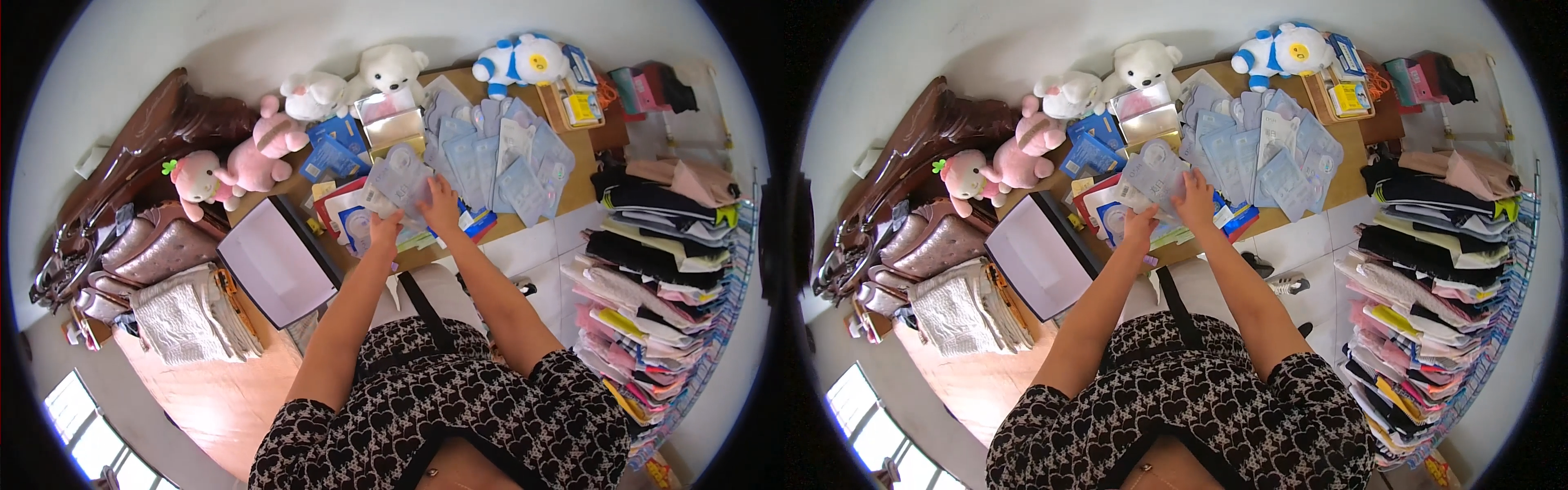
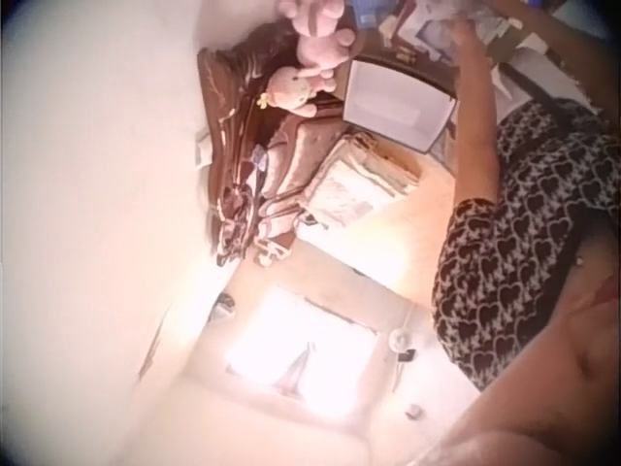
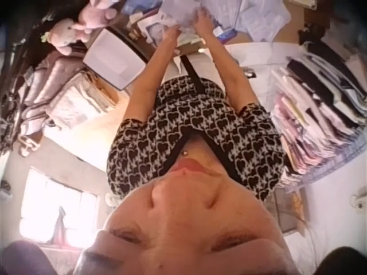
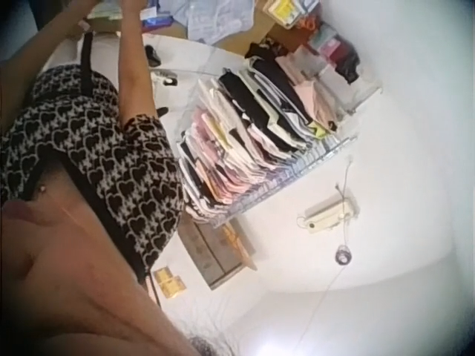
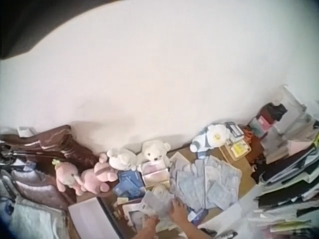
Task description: The person picks up skincare packets and boxes from a desk and places them into an open box, then rearranges the plush toys and items remaining on the desk.
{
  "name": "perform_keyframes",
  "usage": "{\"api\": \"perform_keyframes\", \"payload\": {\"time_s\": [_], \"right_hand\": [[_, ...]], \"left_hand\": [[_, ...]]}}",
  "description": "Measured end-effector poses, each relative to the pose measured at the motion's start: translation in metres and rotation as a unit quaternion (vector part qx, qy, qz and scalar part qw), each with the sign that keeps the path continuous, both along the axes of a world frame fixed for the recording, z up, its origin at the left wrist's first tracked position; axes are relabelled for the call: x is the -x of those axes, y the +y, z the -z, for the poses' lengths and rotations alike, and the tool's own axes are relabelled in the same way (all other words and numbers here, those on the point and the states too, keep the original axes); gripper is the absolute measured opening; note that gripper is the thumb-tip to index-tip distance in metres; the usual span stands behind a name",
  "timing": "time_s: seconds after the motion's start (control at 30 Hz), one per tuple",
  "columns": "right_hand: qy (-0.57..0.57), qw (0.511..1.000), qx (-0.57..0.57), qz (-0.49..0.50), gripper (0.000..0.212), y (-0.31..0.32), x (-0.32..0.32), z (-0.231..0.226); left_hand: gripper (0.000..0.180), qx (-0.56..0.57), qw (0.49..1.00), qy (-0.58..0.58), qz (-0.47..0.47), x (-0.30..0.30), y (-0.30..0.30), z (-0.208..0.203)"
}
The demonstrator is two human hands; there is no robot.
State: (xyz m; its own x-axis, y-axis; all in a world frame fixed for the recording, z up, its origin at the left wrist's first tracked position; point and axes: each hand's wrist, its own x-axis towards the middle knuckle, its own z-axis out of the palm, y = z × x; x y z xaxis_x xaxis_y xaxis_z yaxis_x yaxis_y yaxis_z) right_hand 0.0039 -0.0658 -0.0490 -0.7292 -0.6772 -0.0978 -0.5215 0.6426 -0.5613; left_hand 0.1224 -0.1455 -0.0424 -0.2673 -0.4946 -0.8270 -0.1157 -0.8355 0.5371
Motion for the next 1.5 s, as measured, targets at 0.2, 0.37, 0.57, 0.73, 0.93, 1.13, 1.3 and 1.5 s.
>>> {"api": "perform_keyframes", "payload": {"time_s": [0.2, 0.37, 0.57, 0.73, 0.93, 1.13, 1.3, 1.5], "right_hand": [[-0.023, 0.998, 0.053, -0.039, 0.071, -0.002, 0.015, -0.003], [-0.032, 0.984, 0.152, -0.082, 0.089, -0.019, 0.031, -0.034], [-0.285, 0.902, 0.324, -0.017, 0.081, -0.050, 0.045, -0.064], [-0.413, 0.848, 0.333, -0.008, 0.038, -0.056, 0.035, -0.086], [-0.192, 0.895, 0.392, -0.087, 0.019, -0.055, 0.026, -0.106], [-0.181, 0.894, 0.394, -0.114, 0.020, -0.056, 0.013, -0.115], [-0.180, 0.914, 0.337, -0.135, 0.022, -0.057, 0.010, -0.080], [-0.287, 0.873, 0.388, -0.073, 0.037, -0.046, -0.005, -0.087]], "left_hand": [[0.037, 0.187, 0.978, -0.096, -0.007, 0.016, 0.004, 0.009], [0.029, 0.349, 0.920, -0.148, 0.099, 0.020, -0.012, -0.057], [0.020, 0.494, 0.854, -0.123, 0.107, 0.004, -0.040, -0.107], [0.016, 0.555, 0.825, -0.083, 0.069, -0.021, -0.056, -0.104], [0.020, 0.521, 0.845, -0.094, 0.072, -0.040, -0.055, -0.111], [0.017, 0.449, 0.893, -0.014, -0.024, -0.054, -0.047, -0.103], [0.021, 0.405, 0.914, 0.020, -0.024, -0.051, -0.041, -0.089], [0.026, 0.432, 0.902, 0.018, -0.001, -0.056, -0.032, -0.105]]}}
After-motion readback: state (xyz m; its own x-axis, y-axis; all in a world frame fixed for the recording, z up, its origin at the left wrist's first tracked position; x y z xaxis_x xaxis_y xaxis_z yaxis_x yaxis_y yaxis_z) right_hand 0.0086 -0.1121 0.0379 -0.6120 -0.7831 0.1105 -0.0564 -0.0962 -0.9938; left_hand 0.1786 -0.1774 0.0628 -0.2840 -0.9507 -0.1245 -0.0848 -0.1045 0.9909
